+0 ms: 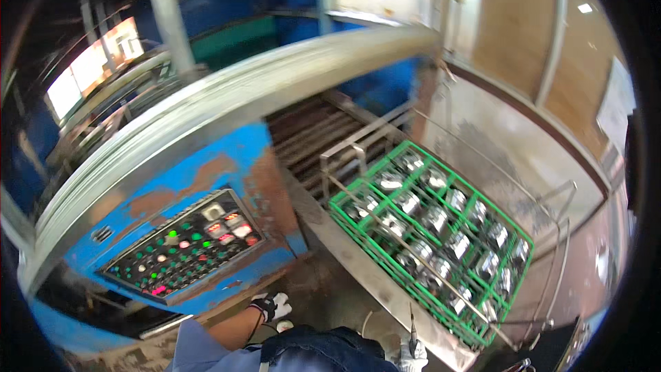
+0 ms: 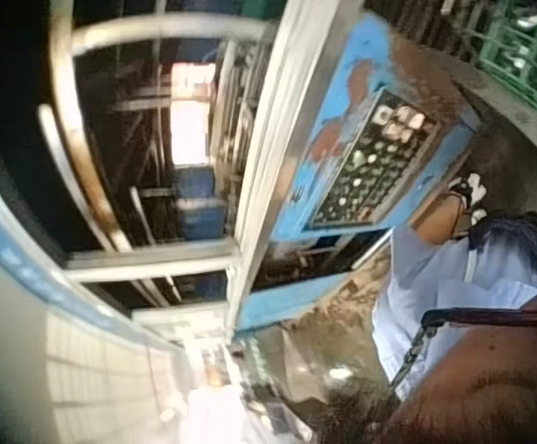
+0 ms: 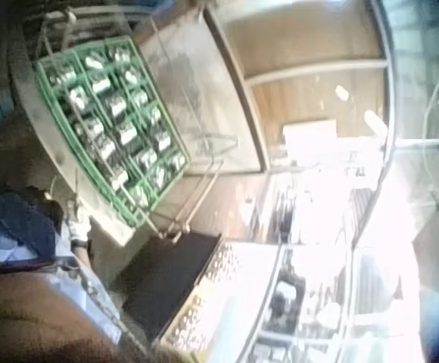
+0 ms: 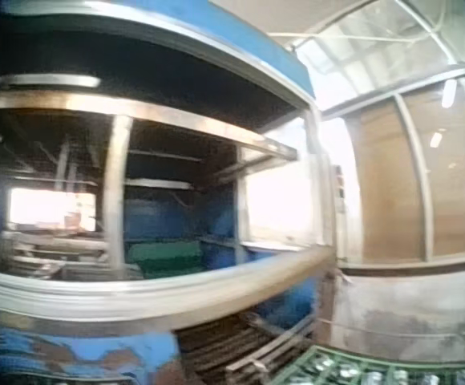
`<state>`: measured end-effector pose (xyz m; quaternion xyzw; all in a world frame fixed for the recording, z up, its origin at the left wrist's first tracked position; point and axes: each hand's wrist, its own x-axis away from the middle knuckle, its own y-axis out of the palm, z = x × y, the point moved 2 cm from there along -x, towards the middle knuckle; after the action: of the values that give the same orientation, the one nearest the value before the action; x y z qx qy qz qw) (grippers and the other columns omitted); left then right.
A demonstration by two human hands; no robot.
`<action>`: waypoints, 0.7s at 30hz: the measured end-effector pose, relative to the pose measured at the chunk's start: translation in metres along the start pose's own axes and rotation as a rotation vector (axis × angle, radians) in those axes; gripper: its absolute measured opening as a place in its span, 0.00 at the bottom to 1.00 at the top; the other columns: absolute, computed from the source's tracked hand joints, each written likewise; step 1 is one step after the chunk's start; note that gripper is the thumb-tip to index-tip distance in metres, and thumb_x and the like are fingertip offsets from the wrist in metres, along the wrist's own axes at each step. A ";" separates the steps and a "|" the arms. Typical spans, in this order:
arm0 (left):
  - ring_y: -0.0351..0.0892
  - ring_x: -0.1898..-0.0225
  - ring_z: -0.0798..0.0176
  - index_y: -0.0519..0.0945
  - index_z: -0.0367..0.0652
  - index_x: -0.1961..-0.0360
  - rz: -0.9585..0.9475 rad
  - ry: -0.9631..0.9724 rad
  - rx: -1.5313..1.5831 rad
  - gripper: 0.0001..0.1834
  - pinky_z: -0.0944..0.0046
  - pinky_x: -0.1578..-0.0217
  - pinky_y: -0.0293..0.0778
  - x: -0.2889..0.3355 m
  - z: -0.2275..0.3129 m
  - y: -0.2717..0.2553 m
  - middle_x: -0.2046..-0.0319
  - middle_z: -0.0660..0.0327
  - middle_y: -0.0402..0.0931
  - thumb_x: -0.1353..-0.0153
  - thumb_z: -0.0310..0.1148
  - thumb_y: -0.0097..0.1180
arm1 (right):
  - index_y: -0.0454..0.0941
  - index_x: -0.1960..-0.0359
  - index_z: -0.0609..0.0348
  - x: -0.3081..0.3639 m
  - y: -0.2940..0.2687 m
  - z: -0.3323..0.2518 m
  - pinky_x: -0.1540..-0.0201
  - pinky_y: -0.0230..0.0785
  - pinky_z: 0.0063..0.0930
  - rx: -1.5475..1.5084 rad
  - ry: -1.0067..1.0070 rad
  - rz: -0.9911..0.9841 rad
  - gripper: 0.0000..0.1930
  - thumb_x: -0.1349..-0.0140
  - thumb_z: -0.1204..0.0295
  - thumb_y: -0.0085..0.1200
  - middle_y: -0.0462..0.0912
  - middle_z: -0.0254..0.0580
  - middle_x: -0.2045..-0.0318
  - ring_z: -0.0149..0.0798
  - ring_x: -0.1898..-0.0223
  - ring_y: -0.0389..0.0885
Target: Transferring metal pistons from a wash basket to a cart and then operating the control panel of an industrial washer.
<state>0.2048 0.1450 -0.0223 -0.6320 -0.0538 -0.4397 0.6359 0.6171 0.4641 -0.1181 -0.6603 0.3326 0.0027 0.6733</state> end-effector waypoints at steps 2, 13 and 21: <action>0.80 0.39 0.45 0.76 0.41 0.35 -0.183 -0.059 0.014 0.35 0.46 0.39 0.74 0.003 -0.034 0.008 0.40 0.46 0.79 0.33 0.57 0.48 | 0.80 0.38 0.38 -0.090 -0.021 -0.040 0.53 0.81 0.44 0.044 -0.271 0.068 0.18 0.27 0.63 0.49 0.81 0.47 0.46 0.51 0.53 0.84; 0.70 0.34 0.43 0.67 0.48 0.30 0.136 -0.243 0.172 0.32 0.46 0.41 0.74 0.108 -0.275 0.107 0.30 0.51 0.65 0.27 0.57 0.43 | 0.83 0.48 0.65 -0.524 -0.278 -0.327 0.51 0.76 0.34 -0.758 -0.666 0.712 0.18 0.41 0.85 0.65 0.85 0.50 0.57 0.43 0.57 0.84; 0.78 0.45 0.45 0.77 0.48 0.41 0.349 -0.394 0.338 0.26 0.50 0.48 0.76 0.219 -0.311 0.188 0.42 0.48 0.76 0.27 0.54 0.44 | 0.73 0.32 0.60 -0.652 -0.301 -0.565 0.39 0.73 0.33 -0.845 -0.856 0.596 0.24 0.31 0.81 0.56 0.80 0.48 0.40 0.44 0.43 0.82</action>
<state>0.3045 -0.2622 -0.0888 -0.5900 -0.1392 -0.1778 0.7752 -0.0088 0.2064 0.4963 -0.6877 0.1749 0.5802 0.3997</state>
